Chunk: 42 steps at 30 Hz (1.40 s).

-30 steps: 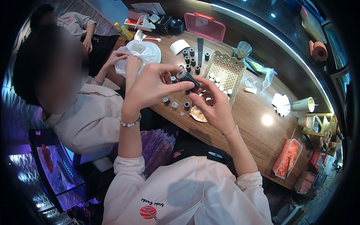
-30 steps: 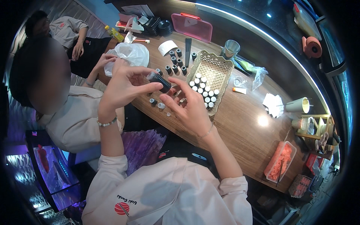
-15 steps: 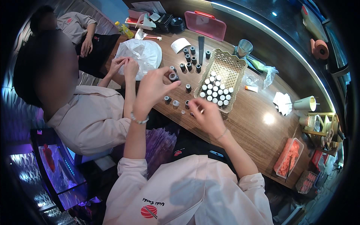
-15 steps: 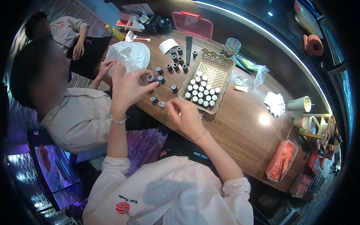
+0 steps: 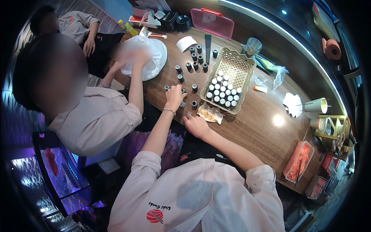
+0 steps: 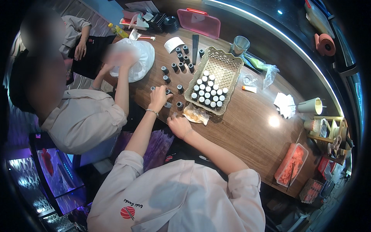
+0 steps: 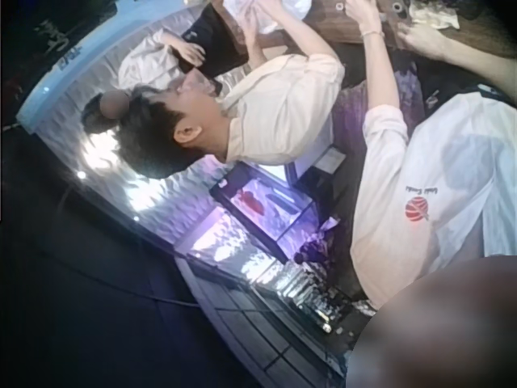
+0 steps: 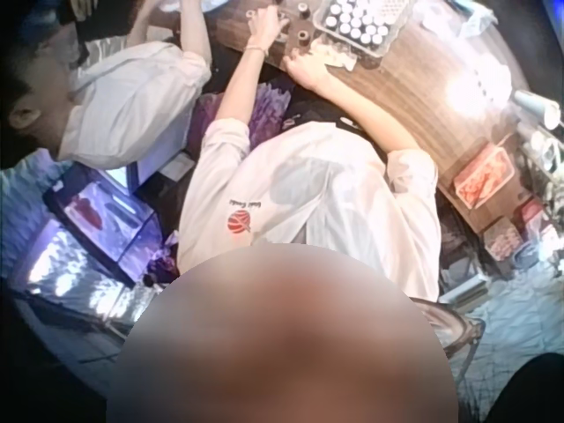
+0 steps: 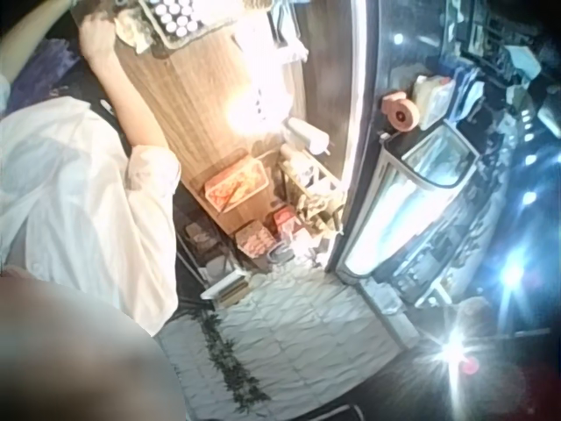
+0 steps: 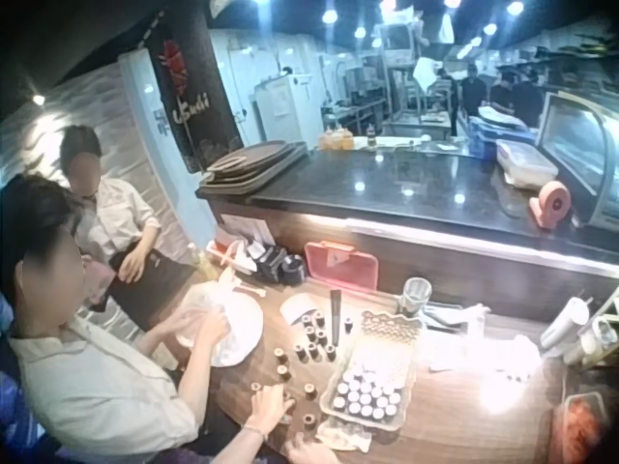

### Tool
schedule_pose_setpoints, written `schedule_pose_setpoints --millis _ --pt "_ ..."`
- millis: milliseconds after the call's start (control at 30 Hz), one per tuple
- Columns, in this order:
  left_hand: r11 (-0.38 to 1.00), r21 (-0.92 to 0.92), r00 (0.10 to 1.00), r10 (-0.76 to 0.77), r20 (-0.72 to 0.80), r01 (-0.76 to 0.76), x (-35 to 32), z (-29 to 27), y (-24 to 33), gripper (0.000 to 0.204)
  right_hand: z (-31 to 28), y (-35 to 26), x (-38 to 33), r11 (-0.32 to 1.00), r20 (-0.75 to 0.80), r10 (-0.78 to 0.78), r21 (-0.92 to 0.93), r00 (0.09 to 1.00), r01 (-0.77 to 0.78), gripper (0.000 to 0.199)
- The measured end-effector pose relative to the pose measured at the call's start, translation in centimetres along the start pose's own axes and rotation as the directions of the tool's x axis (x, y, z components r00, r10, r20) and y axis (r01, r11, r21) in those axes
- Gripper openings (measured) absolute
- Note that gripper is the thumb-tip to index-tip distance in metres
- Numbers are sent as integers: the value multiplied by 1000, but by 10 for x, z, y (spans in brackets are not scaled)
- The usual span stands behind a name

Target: The person repeatedly picks small cylindrical containers from a tray, opens them, and places the caps and bodies into a white plastic bag. A coworker across the table also handles similar containers and a bag. The person continues this repetitive assembly and packing process throughout the clip.

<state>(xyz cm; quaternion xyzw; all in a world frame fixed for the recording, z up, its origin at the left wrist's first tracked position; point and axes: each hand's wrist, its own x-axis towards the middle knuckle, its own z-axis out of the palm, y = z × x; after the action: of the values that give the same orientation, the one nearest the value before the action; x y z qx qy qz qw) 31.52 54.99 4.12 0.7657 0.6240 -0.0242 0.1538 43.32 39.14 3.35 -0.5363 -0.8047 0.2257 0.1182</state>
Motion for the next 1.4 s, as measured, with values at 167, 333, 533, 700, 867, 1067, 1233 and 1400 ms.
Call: schedule_pose_setpoints --millis 167,333,533,700,867,1067,1233,1400 --pt "975 -220 973 -40 -228 -11 10 -15 -5 48 -40 0 -25 990 -3 -33 137 999 33 20" --pt "974 -219 954 -16 -300 -53 40 -3 -14 36 -77 3 -39 955 -110 -70 279 991 98 20" --pt "965 -263 986 -28 -163 -16 58 -1 -4 33 -107 8 -61 926 -189 18 375 982 55 22" --pt "964 -260 981 -5 -192 -46 62 0 -12 37 -123 20 -76 891 -161 135 451 978 -49 24" --pt "935 -344 975 12 -220 -89 45 -39 5 35 -148 33 -86 850 -127 267 498 955 -171 23" --pt "551 -777 952 152 -265 -304 1 -107 44 28 -218 32 -75 831 -279 279 550 919 -85 21" --pt "389 -840 925 193 -327 -378 -32 -143 82 30 -284 24 -55 853 -359 195 521 913 22 18" --pt "197 -865 881 219 -419 -461 -65 -163 116 33 -332 6 -34 924 -541 -49 295 839 244 19"
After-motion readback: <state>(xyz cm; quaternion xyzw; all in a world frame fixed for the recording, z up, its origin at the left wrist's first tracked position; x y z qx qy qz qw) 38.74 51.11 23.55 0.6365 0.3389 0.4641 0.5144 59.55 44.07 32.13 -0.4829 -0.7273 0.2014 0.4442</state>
